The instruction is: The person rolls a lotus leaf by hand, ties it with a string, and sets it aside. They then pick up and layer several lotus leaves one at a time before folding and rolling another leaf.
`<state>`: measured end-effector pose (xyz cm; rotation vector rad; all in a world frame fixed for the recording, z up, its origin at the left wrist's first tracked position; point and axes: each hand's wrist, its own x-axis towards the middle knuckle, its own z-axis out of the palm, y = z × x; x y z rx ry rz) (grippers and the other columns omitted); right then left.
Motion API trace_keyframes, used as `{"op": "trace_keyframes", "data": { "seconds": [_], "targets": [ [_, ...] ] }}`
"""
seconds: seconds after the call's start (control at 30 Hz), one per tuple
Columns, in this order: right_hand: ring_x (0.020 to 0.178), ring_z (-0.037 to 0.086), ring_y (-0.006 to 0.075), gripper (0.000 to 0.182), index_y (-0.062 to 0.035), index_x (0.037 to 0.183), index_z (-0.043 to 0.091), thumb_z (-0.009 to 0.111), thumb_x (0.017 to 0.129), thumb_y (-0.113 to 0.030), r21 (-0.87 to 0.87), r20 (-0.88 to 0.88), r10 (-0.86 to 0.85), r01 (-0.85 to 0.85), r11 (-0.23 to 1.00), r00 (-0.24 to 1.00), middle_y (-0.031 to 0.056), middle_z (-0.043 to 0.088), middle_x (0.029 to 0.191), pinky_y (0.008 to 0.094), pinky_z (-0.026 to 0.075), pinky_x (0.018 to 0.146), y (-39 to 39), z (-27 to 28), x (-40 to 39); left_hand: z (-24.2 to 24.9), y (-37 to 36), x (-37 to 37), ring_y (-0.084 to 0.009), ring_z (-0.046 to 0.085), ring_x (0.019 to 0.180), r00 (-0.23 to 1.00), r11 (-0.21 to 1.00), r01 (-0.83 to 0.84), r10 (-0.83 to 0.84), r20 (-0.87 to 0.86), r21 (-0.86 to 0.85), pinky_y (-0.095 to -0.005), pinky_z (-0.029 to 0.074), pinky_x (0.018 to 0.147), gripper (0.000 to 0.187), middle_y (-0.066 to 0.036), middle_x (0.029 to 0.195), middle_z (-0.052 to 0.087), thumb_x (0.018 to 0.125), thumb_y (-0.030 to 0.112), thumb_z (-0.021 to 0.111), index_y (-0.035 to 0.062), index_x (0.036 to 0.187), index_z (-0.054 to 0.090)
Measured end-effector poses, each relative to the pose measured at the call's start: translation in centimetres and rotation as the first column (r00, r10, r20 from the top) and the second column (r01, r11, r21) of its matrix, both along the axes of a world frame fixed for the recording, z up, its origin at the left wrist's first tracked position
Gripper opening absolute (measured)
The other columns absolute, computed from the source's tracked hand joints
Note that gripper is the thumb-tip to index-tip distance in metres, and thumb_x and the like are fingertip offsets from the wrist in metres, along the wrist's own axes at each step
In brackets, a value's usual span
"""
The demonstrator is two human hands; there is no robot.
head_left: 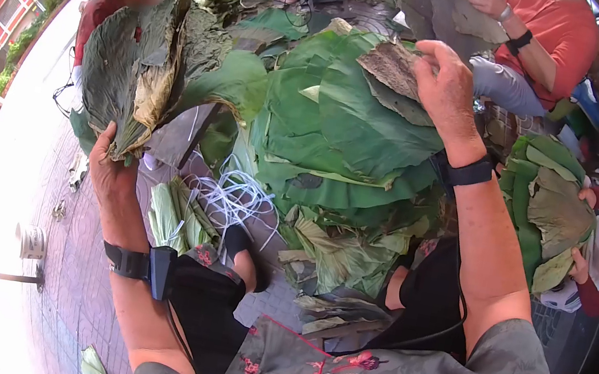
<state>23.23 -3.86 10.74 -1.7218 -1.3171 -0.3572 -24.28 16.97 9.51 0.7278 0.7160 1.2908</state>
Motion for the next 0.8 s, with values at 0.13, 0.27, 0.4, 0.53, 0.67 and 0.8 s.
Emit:
{"op": "trace_keyframes", "data": {
  "seconds": [0.13, 0.27, 0.4, 0.53, 0.67, 0.8],
  "targets": [
    [0.096, 0.066, 0.0365, 0.027, -0.0025, 0.103, 0.065, 0.067, 0.084, -0.022, -0.296, -0.042, -0.204, 0.182, 0.938, 0.978, 0.0191, 0.069, 0.101, 0.0456, 0.051, 0.084, -2.4, -2.9, 3.8, -0.6, 0.3, 0.6, -0.0293, 0.068, 0.098, 0.999, 0.999, 0.032, -0.032, 0.014, 0.044, -0.0424, 0.055, 0.085, 0.028, -0.017, 0.111, 0.067, 0.096, 0.011, 0.055, -0.0041, 0.120, 0.055],
    [0.102, 0.064, 0.0370, 0.035, -0.0035, 0.104, 0.066, 0.071, 0.081, -0.029, -0.521, 0.024, -0.207, 0.189, 0.833, 0.978, 0.0200, 0.068, 0.104, 0.0461, 0.050, 0.088, -4.3, -6.1, 5.0, -1.3, 0.5, 1.8, -0.0288, 0.067, 0.098, 0.998, 0.997, 0.060, -0.060, 0.007, 0.041, -0.0425, 0.055, 0.085, 0.030, -0.017, 0.112, 0.066, 0.096, 0.011, 0.055, -0.0039, 0.122, 0.053],
    [0.103, 0.063, 0.0370, 0.029, -0.0044, 0.102, 0.066, 0.068, 0.081, -0.023, -0.658, 0.091, -0.129, 0.157, 0.736, 0.987, 0.0190, 0.067, 0.105, 0.0470, 0.050, 0.089, -4.6, -8.5, 3.2, -1.4, -0.2, 3.6, -0.0279, 0.067, 0.099, 0.998, 0.999, 0.046, -0.045, -0.039, 0.027, -0.0423, 0.055, 0.085, 0.034, -0.016, 0.115, 0.065, 0.096, 0.012, 0.055, -0.0031, 0.126, 0.051],
    [0.102, 0.062, 0.0361, 0.020, -0.0050, 0.096, 0.065, 0.064, 0.080, -0.016, -0.509, 0.100, -0.109, 0.145, 0.848, 0.989, 0.0169, 0.066, 0.101, 0.0468, 0.049, 0.090, -4.4, -9.8, 2.8, -1.4, -1.1, 5.2, -0.0295, 0.065, 0.101, 0.996, 0.995, 0.087, -0.086, -0.028, 0.048, -0.0423, 0.054, 0.089, 0.033, -0.018, 0.116, 0.063, 0.097, 0.011, 0.054, -0.0052, 0.124, 0.051],
    [0.104, 0.061, 0.0331, 0.030, -0.0049, 0.103, 0.062, 0.071, 0.080, -0.021, -0.527, 0.150, -0.152, 0.209, 0.824, 0.977, 0.0149, 0.064, 0.103, 0.0451, 0.050, 0.088, -3.9, -10.0, 2.4, -2.4, -0.5, 5.2, -0.0297, 0.065, 0.102, 0.992, 0.992, 0.121, -0.119, -0.047, 0.027, -0.0410, 0.053, 0.090, 0.031, -0.019, 0.115, 0.062, 0.097, 0.012, 0.054, -0.0052, 0.123, 0.051],
    [0.102, 0.061, 0.0325, 0.037, -0.0044, 0.102, 0.060, 0.077, 0.077, -0.026, -0.445, 0.179, -0.160, 0.225, 0.867, 0.971, 0.0137, 0.061, 0.104, 0.0436, 0.050, 0.087, -3.3, -11.3, 0.9, -2.2, -1.1, 5.7, -0.0292, 0.065, 0.101, 0.992, 0.995, 0.099, -0.098, -0.077, 0.019, -0.0405, 0.054, 0.088, 0.031, -0.018, 0.114, 0.063, 0.097, 0.012, 0.054, -0.0054, 0.122, 0.052]
  ]
}}
